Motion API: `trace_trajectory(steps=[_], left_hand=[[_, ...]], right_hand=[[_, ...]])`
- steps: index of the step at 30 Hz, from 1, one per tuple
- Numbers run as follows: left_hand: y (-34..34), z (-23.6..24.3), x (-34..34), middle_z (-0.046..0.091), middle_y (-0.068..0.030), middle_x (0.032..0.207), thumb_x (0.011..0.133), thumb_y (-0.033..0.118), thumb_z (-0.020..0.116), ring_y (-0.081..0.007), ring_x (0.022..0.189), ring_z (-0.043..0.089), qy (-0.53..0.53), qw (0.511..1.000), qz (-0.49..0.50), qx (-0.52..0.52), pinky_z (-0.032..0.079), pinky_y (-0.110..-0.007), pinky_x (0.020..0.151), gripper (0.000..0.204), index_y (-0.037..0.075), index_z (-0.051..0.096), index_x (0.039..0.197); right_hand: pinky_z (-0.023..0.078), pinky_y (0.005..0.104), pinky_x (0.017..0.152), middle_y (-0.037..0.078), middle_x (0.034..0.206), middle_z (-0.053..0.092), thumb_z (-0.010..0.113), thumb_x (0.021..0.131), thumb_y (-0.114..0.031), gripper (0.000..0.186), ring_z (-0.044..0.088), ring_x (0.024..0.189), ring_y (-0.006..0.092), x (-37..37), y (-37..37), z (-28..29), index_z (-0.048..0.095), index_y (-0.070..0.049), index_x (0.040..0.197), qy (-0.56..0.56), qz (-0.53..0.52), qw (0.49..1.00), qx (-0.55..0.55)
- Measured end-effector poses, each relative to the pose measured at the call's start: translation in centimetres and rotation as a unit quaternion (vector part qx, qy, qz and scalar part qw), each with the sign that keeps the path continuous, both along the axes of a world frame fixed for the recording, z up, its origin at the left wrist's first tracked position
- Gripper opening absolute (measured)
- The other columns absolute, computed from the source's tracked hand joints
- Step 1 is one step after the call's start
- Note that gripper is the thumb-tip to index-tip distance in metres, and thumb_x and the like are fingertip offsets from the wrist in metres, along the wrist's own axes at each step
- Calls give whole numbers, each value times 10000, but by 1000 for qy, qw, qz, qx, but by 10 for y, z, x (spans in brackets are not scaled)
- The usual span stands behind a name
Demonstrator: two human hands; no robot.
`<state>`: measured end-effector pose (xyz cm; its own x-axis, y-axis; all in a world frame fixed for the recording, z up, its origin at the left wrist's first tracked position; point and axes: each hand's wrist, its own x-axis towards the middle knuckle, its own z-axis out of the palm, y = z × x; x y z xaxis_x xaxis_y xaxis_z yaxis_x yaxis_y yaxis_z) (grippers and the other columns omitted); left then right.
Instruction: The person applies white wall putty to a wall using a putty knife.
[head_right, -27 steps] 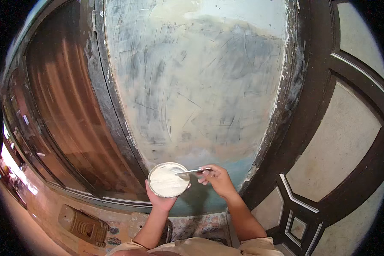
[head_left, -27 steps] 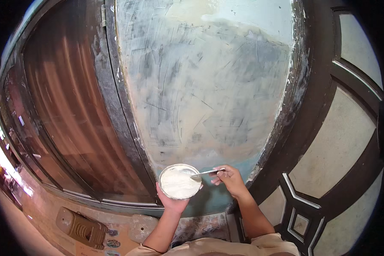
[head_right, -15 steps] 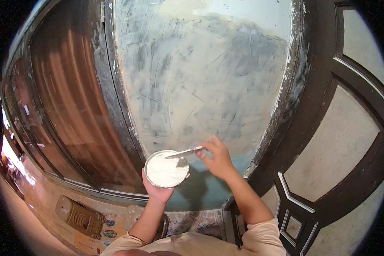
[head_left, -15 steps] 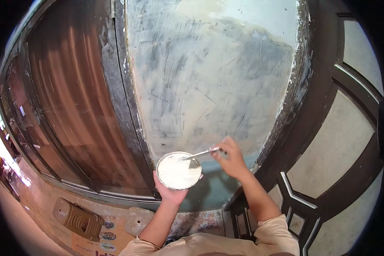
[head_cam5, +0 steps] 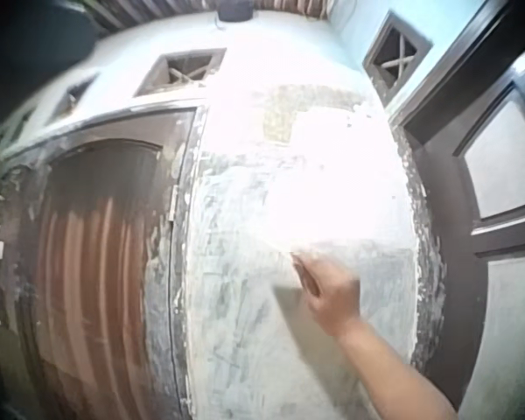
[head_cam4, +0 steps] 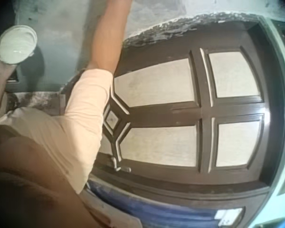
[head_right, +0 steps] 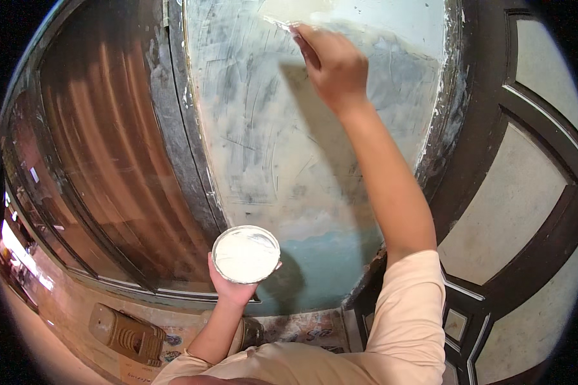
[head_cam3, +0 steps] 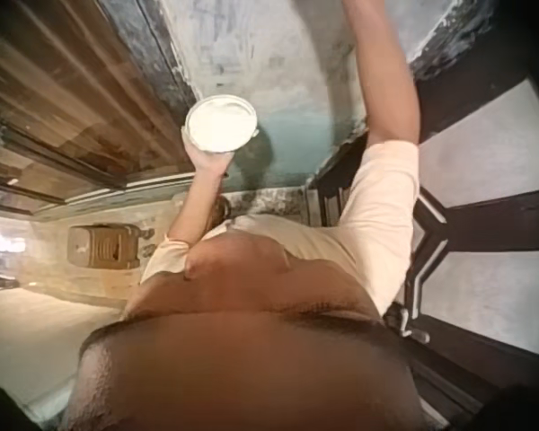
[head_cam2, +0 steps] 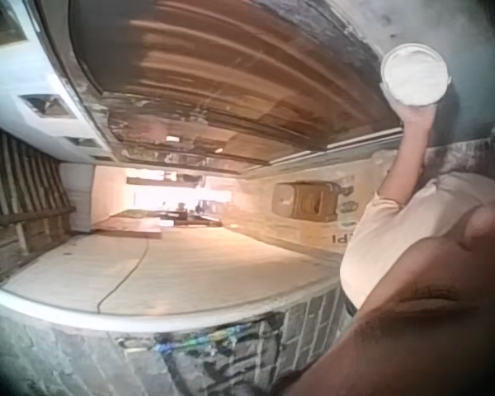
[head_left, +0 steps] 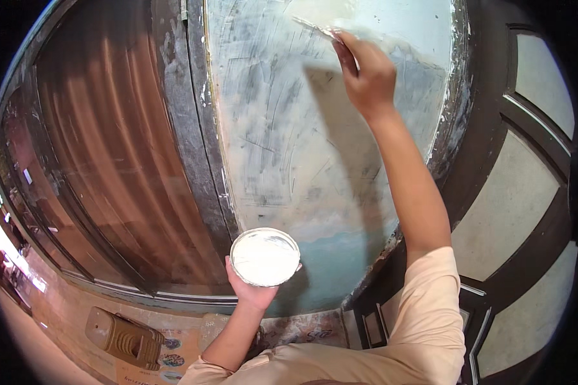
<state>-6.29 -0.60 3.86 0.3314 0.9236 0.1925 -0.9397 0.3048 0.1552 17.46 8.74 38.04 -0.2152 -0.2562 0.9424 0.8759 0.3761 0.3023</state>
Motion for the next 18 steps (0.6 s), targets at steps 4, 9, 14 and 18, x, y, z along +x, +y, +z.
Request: trace_trajectory(steps=[4,9,14,18], left_hand=[[1,-6,-6,406,-112,1570,923,729,361,-429,1414,396,22,999,-11,-25,283,-767,1099,806,195,414,1525],[2,-16,-23,402,-113,1572,921,727,365,-445,1415,388,29,999,-16,-5,302,-753,1100,809,191,412,1525],[5,-20,-29,407,-111,1569,925,721,367,-431,1415,394,38,999,-10,-11,308,-739,1105,804,189,413,1526],[4,-19,-22,391,-143,1579,926,687,406,-462,1420,372,-15,996,-28,-86,247,-803,1090,790,172,420,1525]], right_hand=[[577,376,866,44,1095,746,700,799,-38,357,693,1052,255,-6,47,-12,710,-164,1133,-79,-42,996,-22],[541,408,975,24,1200,716,667,831,-67,318,653,1141,250,-16,44,-97,726,-169,1126,-169,-74,982,-35],[544,423,959,28,1196,713,648,838,-42,345,656,1122,269,-10,27,-39,719,-176,1148,-127,-70,989,36],[530,412,962,35,1199,709,630,850,-47,321,644,1131,274,-2,51,-5,716,-170,1133,-63,-95,993,19]])
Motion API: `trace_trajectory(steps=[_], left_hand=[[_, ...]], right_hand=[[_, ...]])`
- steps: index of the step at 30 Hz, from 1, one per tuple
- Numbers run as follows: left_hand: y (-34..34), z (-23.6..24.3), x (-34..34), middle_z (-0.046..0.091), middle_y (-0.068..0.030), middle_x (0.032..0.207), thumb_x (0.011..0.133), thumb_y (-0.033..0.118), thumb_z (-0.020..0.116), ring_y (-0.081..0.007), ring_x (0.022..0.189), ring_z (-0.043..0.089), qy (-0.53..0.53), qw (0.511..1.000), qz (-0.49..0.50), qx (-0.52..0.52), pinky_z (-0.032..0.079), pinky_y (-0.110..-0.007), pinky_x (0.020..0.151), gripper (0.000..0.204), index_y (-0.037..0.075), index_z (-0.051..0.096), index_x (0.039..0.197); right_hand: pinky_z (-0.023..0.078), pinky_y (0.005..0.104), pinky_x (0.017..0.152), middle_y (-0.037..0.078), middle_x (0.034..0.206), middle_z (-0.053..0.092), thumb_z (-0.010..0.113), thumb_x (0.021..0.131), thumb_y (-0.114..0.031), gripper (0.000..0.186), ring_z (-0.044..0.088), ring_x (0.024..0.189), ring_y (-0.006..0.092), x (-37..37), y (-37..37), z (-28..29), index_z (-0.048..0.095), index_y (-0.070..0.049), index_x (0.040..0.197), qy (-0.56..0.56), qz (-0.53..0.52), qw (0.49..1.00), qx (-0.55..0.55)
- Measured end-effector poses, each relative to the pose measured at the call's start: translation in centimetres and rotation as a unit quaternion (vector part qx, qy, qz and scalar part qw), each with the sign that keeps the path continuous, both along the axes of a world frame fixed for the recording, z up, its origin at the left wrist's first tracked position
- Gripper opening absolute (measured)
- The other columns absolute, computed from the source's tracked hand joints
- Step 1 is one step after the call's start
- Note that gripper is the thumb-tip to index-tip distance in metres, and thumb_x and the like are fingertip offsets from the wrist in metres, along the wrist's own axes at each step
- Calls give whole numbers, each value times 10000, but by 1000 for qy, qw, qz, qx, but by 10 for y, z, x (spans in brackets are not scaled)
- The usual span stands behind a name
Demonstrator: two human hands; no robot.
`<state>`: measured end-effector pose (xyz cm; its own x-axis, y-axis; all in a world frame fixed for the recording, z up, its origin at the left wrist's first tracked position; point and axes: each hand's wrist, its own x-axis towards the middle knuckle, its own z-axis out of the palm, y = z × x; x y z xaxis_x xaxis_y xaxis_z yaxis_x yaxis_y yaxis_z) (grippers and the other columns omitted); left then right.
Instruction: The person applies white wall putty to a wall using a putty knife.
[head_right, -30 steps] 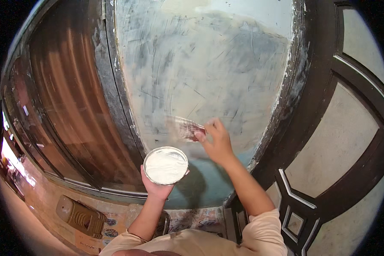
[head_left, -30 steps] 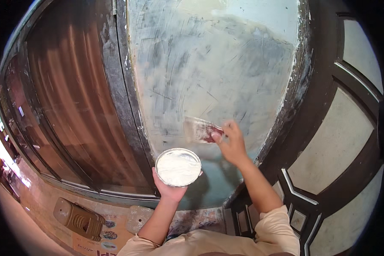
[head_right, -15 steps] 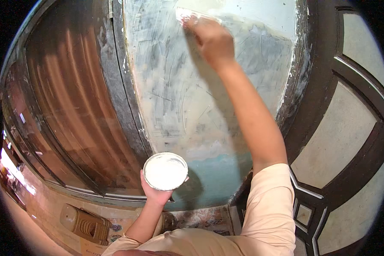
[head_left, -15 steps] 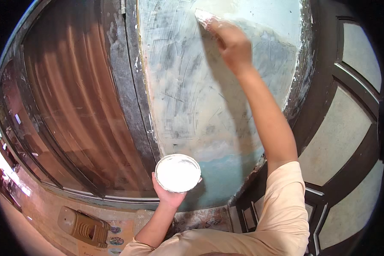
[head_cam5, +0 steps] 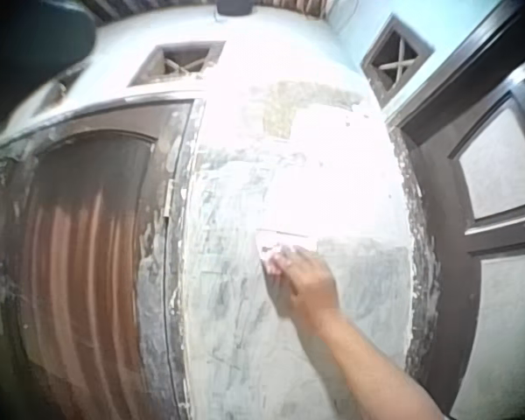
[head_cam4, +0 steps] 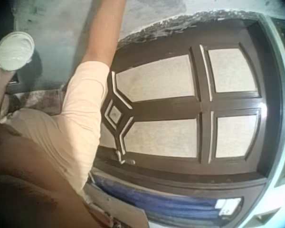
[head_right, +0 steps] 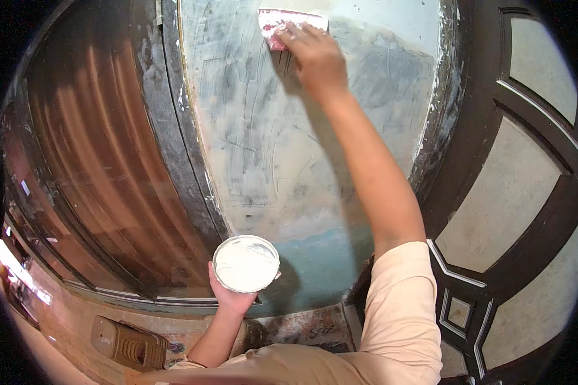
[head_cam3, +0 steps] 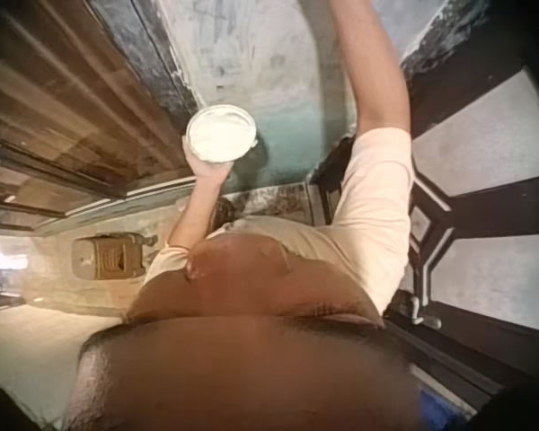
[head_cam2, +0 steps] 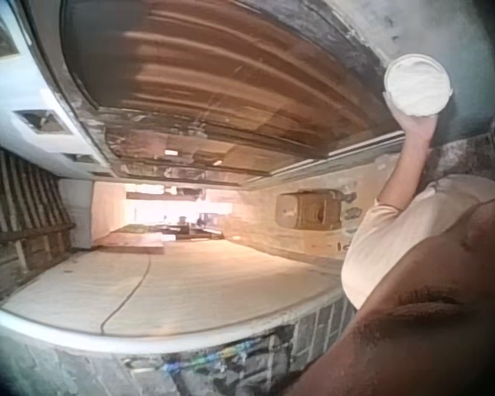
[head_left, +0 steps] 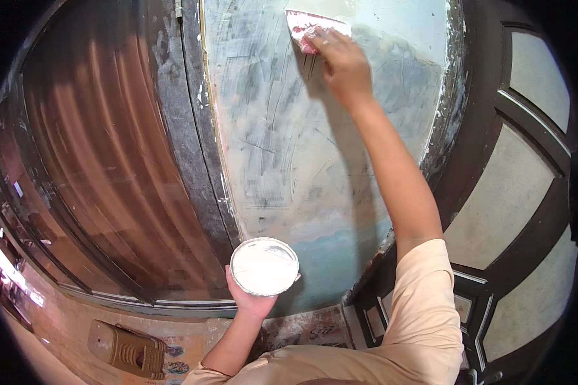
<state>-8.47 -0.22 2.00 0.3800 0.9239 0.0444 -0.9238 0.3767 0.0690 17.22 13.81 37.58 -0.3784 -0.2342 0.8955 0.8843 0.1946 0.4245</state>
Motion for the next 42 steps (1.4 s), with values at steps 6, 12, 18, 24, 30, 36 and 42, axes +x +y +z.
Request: trace_trajectory(steps=[6,12,18,24,30,36,42], left_hand=[[-3,-1,-15,404,-126,1571,921,725,373,-445,1415,392,-51,998,-33,21,300,-757,1098,816,182,406,1529],[-4,-3,-14,397,-123,1574,924,730,364,-439,1413,395,52,996,-2,67,321,-762,1082,820,180,399,1533],[-10,-5,-17,395,-119,1579,923,724,370,-443,1415,389,-37,999,-25,17,290,-758,1105,824,173,397,1536],[-12,-12,-27,389,-154,1578,931,689,379,-463,1416,382,6,997,1,75,273,-803,1074,805,151,408,1529],[-10,-7,-13,435,-107,1559,944,708,345,-393,1417,412,60,996,20,55,312,-621,1168,794,168,426,1521],[-10,5,1,409,-137,1574,965,668,352,-448,1416,394,26,999,19,20,273,-754,1113,770,154,400,1536],[-16,9,3,433,-137,1557,964,662,386,-410,1405,416,19,997,-2,75,312,-655,1148,769,137,419,1523]], right_hand=[[480,412,981,-4,1199,704,659,863,-174,238,631,1148,200,-21,-3,-132,720,-226,1087,-131,-31,988,-78],[454,433,971,-23,1241,689,670,864,-151,267,627,1144,216,-3,-15,-54,720,-257,1103,-54,-40,998,1],[379,498,1014,-65,1282,661,683,854,-216,269,597,1185,199,-11,13,-129,712,-284,1113,-44,-102,990,-91],[452,443,916,-5,1130,699,706,831,-194,250,642,1056,204,-23,-65,-254,705,-210,1081,-64,40,963,-258],[520,321,759,82,916,707,667,931,-68,168,673,869,197,-64,-136,-267,632,-42,1093,259,269,774,-511],[516,269,824,84,1060,692,628,989,-76,240,632,935,102,-50,-135,-275,517,-3,1189,434,529,522,-509],[443,383,960,50,994,698,670,833,-30,194,657,1006,265,-40,-154,-258,637,-79,1018,151,359,733,-558]])
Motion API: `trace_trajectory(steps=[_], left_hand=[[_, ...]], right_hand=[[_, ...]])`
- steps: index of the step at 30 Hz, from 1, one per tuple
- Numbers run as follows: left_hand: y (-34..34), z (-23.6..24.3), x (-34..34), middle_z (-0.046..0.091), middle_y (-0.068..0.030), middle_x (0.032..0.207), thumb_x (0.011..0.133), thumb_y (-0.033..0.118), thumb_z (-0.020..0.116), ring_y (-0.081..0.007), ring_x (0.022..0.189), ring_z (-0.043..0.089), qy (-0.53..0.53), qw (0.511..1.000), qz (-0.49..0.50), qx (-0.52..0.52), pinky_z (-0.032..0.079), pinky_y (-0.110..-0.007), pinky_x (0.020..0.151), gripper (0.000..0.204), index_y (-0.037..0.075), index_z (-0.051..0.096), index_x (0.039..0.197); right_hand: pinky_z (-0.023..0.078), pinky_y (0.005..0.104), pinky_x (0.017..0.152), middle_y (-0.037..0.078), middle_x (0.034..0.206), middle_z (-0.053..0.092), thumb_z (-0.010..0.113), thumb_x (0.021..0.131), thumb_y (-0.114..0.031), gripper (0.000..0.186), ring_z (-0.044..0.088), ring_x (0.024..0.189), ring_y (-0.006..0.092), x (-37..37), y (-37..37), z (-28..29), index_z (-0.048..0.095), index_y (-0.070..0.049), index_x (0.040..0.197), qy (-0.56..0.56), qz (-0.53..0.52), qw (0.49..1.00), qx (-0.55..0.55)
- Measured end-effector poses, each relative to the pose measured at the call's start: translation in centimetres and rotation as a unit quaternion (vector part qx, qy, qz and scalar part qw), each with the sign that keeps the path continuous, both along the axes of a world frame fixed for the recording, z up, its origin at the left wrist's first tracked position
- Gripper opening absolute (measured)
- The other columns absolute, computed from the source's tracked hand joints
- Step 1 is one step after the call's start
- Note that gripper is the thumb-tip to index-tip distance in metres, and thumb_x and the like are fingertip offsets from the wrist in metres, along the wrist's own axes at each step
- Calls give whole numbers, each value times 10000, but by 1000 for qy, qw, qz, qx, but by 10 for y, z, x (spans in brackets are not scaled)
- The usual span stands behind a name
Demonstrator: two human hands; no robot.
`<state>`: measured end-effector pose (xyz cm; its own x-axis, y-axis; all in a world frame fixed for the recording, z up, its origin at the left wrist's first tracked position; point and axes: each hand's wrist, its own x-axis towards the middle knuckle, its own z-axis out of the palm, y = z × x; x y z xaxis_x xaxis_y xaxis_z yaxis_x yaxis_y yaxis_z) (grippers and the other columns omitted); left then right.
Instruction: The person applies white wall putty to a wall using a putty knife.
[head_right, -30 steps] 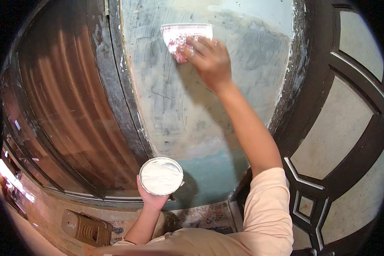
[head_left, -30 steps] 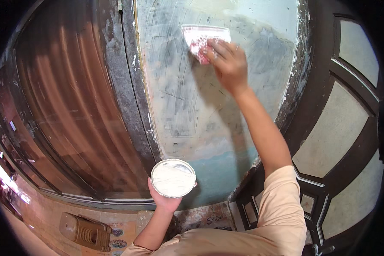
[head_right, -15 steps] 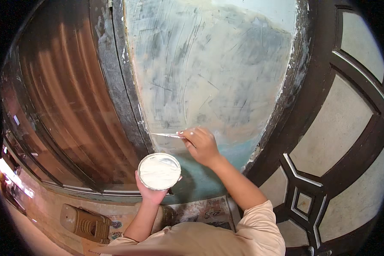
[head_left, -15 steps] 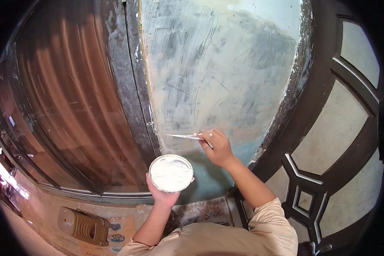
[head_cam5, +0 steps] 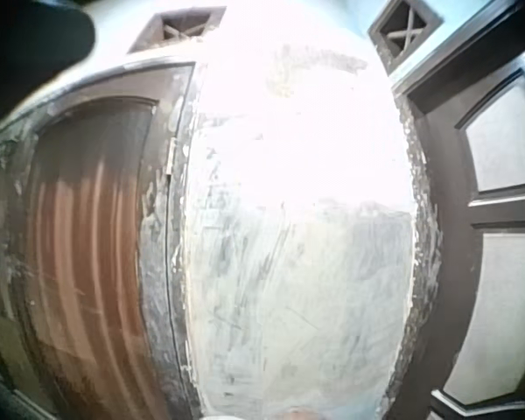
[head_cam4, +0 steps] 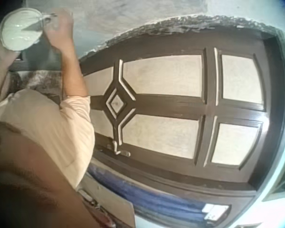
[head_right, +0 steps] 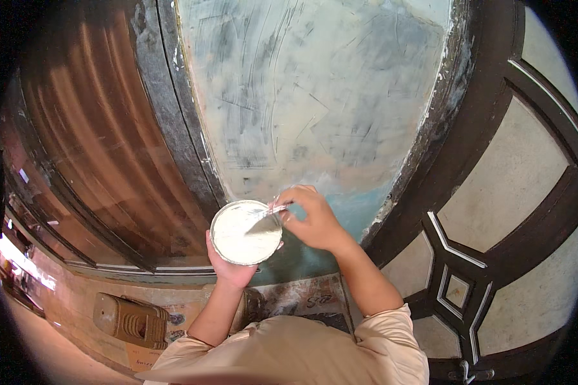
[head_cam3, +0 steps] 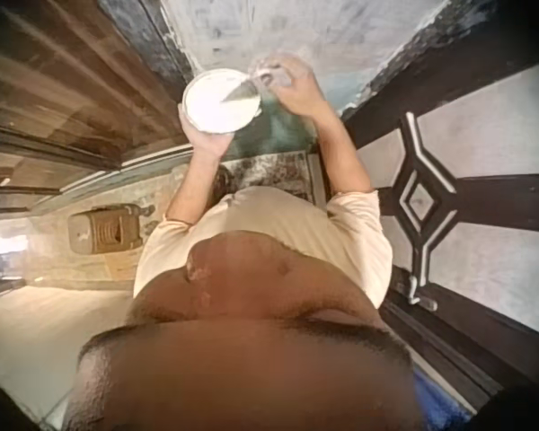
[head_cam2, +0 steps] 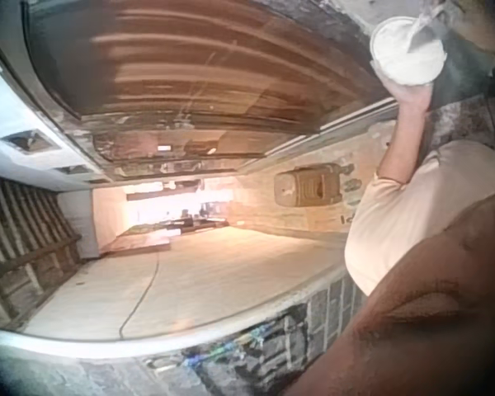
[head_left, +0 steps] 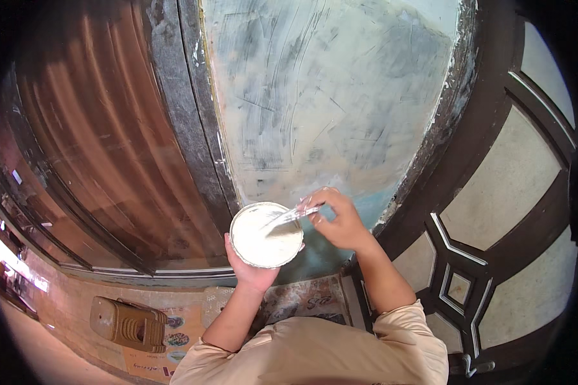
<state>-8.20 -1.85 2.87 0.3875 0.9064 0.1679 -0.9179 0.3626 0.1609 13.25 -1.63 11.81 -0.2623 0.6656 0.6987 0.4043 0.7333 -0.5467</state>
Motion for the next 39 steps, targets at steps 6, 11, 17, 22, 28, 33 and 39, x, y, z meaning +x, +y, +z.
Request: trace_trajectory(steps=[6,11,17,22,28,33,39], left_hand=[[-6,-2,3,502,-115,1504,978,644,380,-345,1365,479,-23,999,-19,-38,368,-539,1149,725,130,478,1480],[-6,-2,5,476,-85,1528,955,696,367,-337,1388,458,35,998,12,-54,341,-529,1170,760,180,447,1508],[-4,-4,11,446,-135,1542,979,655,320,-366,1410,431,34,999,-1,-42,323,-563,1179,758,134,419,1520],[-1,-3,10,428,-144,1551,964,667,345,-382,1410,426,33,999,1,-21,333,-594,1165,775,133,411,1523],[6,1,9,418,-146,1560,968,655,360,-391,1413,413,7,999,21,-45,299,-590,1183,765,130,414,1522],[16,12,4,383,-129,1590,952,672,360,-428,1439,372,-85,996,-22,-7,270,-729,1136,779,157,400,1536],[21,18,7,379,-113,1593,946,681,361,-440,1439,363,-40,999,-5,7,228,-834,1071,763,200,404,1536]], right_hand=[[278,498,1078,23,1092,688,650,778,-64,141,498,1285,295,-5,-13,8,676,-146,890,-180,-45,982,32],[327,487,1061,42,1285,610,714,757,-89,237,496,1267,322,-8,-20,10,732,-187,972,-239,-104,963,67],[394,458,968,3,1171,638,732,774,-112,280,526,1175,288,-9,-20,26,719,-207,1037,-336,-80,936,72],[383,432,914,-25,1077,646,736,825,-159,249,537,1101,249,-8,-16,35,708,-214,1066,-377,-78,920,66],[368,400,874,15,946,658,706,892,-182,163,553,989,243,-4,-3,42,701,-138,1048,-272,-48,961,13],[503,377,752,166,887,668,666,940,-187,218,623,779,283,8,33,56,616,7,1027,-113,-9,991,-70],[500,393,733,185,840,669,676,941,-261,256,633,764,334,27,99,123,634,-17,1008,-97,-147,984,0]])
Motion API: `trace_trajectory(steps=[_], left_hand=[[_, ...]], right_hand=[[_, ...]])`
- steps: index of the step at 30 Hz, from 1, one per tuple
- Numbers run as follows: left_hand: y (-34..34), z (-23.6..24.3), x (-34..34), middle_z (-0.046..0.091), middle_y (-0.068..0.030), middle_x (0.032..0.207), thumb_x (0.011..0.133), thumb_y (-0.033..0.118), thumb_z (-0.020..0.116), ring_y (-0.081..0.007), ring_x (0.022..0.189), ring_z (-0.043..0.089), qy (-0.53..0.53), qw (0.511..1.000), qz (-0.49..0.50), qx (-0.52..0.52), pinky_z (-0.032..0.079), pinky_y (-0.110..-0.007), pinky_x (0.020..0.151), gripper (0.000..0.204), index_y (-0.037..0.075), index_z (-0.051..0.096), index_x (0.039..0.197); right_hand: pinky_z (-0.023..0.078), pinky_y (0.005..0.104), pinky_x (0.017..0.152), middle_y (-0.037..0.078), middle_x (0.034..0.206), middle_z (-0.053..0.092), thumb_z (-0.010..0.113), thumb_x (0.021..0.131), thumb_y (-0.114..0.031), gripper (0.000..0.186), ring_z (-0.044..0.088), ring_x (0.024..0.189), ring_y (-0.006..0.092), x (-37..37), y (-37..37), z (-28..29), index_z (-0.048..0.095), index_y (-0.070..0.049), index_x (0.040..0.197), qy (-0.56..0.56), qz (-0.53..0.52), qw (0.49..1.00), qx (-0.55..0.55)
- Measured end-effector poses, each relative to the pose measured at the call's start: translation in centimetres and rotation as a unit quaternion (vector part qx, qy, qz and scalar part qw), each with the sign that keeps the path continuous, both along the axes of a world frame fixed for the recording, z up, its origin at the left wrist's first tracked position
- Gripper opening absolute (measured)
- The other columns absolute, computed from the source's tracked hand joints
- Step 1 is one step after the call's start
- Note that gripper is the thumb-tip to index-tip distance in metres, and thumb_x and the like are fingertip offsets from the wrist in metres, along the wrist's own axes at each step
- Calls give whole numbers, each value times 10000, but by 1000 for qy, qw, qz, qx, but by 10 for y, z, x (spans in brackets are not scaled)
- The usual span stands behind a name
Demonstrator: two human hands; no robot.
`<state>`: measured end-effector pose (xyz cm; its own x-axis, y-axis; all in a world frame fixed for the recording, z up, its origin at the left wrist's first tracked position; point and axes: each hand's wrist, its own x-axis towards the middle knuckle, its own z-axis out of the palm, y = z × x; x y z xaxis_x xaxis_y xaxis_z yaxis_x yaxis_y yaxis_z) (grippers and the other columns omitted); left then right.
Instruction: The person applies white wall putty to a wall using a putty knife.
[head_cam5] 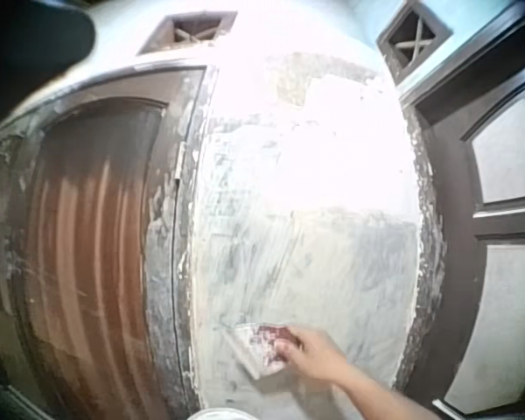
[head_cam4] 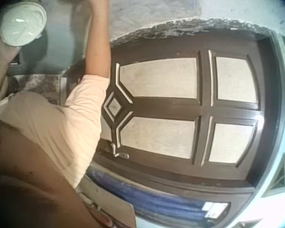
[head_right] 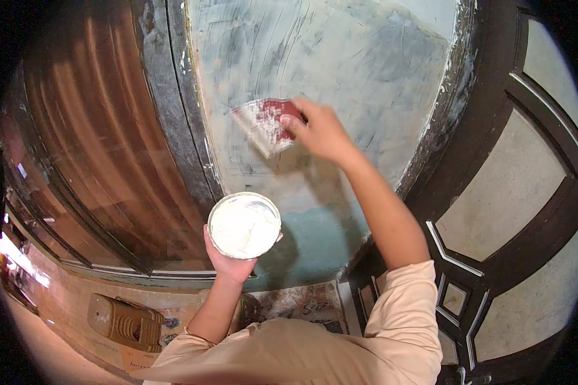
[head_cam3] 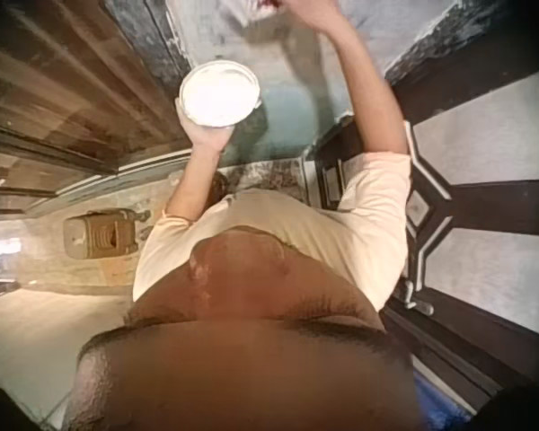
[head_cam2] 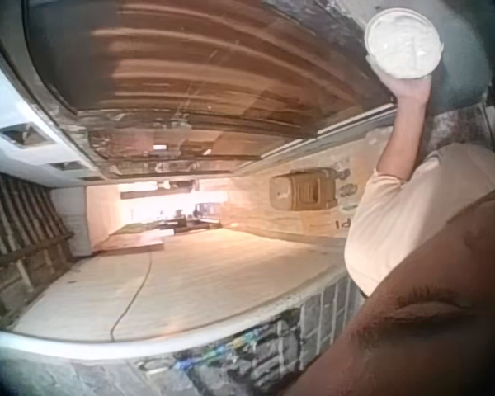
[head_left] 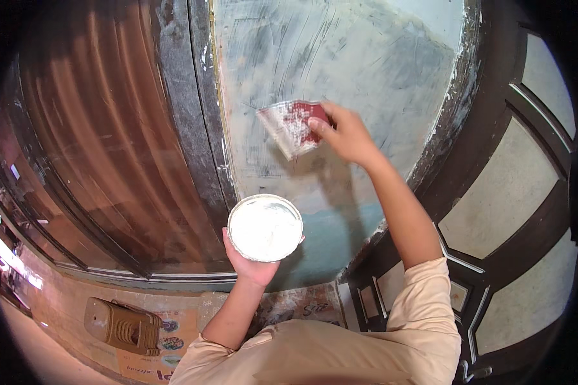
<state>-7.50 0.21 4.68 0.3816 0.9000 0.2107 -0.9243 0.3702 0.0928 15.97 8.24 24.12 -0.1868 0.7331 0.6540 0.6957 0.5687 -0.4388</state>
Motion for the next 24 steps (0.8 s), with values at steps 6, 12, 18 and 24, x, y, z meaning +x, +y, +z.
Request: trace_trajectory(steps=[6,12,18,24], left_hand=[[5,-21,-5,368,-126,1596,937,681,381,-461,1436,352,31,998,37,-45,229,-832,1074,776,190,400,1537],[4,-24,-7,411,-74,1573,939,707,359,-404,1435,382,43,999,25,-9,307,-721,1120,768,211,423,1521],[1,-23,-6,374,-120,1593,948,687,354,-463,1427,366,26,999,14,-31,254,-836,1055,763,198,406,1532],[-2,-30,-4,357,-127,1602,947,690,351,-469,1433,354,11,999,12,-39,238,-837,1063,772,200,391,1542]], right_hand=[[523,449,774,191,919,715,649,960,-311,294,683,875,398,39,25,98,664,-51,1097,-61,-189,952,232],[522,440,768,178,946,719,627,979,-315,274,677,866,386,23,14,73,663,-82,1119,-100,-67,986,115],[502,484,763,203,926,701,636,974,-355,308,652,889,431,11,30,99,648,-64,1073,-157,-189,955,167],[526,396,793,159,931,727,642,988,-353,366,678,858,286,91,18,170,662,-38,1174,-14,-104,972,211]])
